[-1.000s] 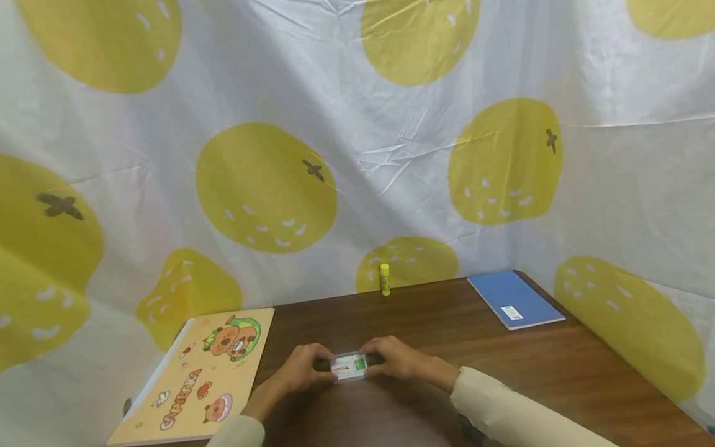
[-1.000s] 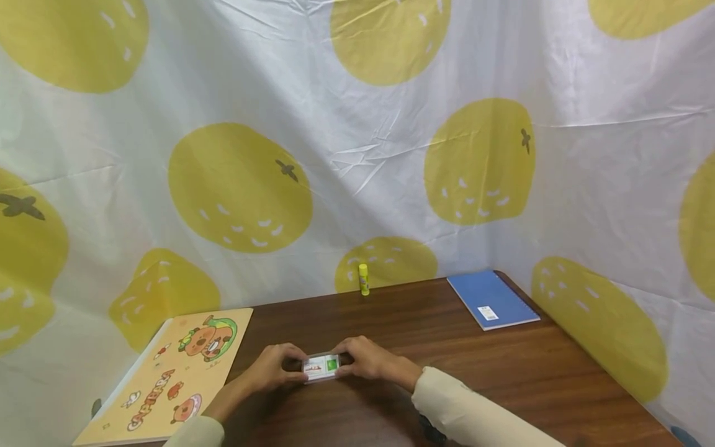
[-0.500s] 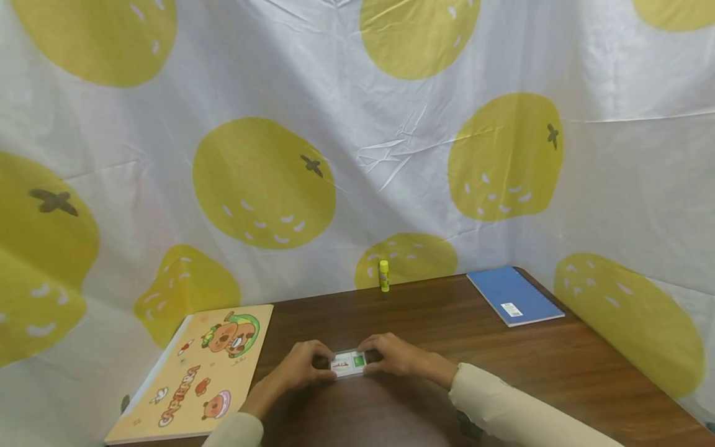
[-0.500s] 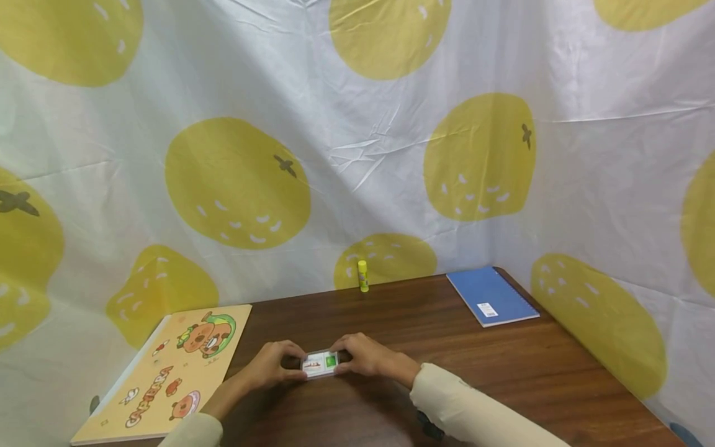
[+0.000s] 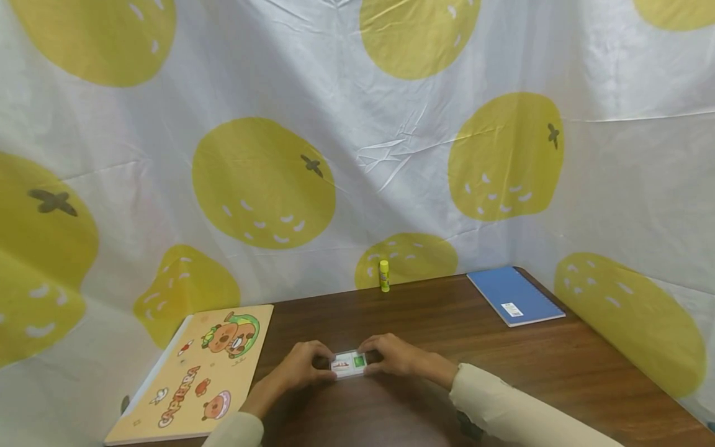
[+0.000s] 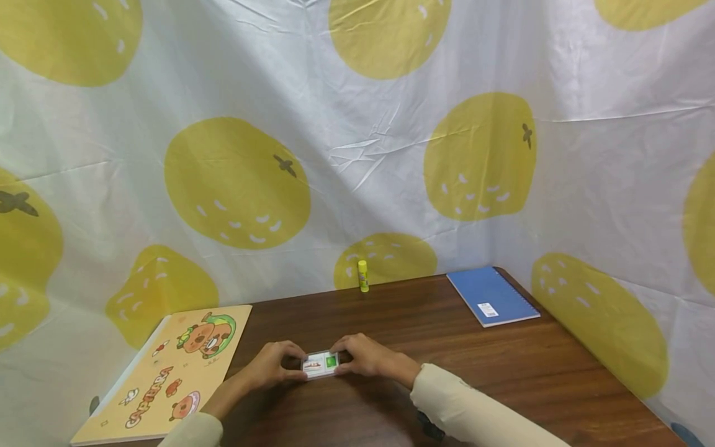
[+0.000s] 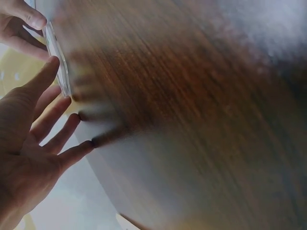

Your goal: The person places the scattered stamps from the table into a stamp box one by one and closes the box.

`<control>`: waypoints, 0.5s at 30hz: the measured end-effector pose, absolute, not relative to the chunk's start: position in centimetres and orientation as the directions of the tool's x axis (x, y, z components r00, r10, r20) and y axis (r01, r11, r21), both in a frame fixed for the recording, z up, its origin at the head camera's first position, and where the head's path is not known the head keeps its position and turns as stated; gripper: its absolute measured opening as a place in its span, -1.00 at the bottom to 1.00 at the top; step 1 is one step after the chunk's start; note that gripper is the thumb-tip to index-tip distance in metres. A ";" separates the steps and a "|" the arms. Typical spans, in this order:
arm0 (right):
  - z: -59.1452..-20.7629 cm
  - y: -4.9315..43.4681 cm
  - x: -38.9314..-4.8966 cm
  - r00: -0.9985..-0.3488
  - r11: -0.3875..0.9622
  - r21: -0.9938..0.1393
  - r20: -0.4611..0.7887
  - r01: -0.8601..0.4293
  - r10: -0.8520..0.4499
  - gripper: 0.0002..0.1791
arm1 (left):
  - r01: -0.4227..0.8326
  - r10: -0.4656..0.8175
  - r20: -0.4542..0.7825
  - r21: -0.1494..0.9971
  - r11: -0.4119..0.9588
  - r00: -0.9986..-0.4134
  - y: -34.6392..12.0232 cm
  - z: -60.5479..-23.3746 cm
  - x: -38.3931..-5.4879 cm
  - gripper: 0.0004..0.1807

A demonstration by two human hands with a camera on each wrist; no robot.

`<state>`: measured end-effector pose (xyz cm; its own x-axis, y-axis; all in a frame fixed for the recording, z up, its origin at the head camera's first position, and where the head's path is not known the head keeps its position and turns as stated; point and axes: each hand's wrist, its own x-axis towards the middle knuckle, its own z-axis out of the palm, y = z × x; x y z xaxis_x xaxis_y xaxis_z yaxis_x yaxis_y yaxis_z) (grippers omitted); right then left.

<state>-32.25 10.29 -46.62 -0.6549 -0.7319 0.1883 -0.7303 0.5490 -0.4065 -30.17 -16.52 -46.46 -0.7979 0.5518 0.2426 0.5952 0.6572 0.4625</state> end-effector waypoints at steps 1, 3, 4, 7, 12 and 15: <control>-46.6 10.3 -32.2 -0.655 0.549 -0.407 0.187 -0.730 -0.732 -0.55 | 0.592 0.551 0.239 0.465 0.658 -0.800 -16.5 -46.4 -30.2 -0.64; -46.6 10.2 -32.2 -0.657 0.552 -0.407 0.185 -0.728 -0.730 -0.54 | 0.585 0.548 0.230 0.470 0.661 -0.804 -16.5 -46.4 -30.2 -0.65; -46.5 10.2 -32.2 -0.660 0.554 -0.408 0.183 -0.726 -0.729 -0.54 | 0.581 0.546 0.226 0.473 0.662 -0.807 -16.5 -46.4 -30.1 -0.65; -46.5 10.2 -32.1 -0.664 0.559 -0.409 0.180 -0.722 -0.726 -0.53 | 0.576 0.543 0.222 0.479 0.662 -0.810 -16.4 -46.3 -30.1 -0.65; -46.5 10.2 -32.0 -0.669 0.561 -0.415 0.179 -0.716 -0.721 -0.52 | 0.572 0.539 0.223 0.483 0.663 -0.812 -16.4 -46.4 -30.2 -0.65; -46.5 10.2 -32.0 -0.664 0.553 -0.417 0.191 -0.721 -0.723 -0.53 | 0.564 0.531 0.220 0.488 0.667 -0.818 -16.4 -46.4 -30.2 -0.65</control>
<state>-31.99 10.21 -46.52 -0.6642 -0.7229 0.1905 -0.7215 0.5531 -0.4166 -30.19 -16.36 -46.37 -0.8183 0.5313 0.2195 0.5637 0.6668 0.4875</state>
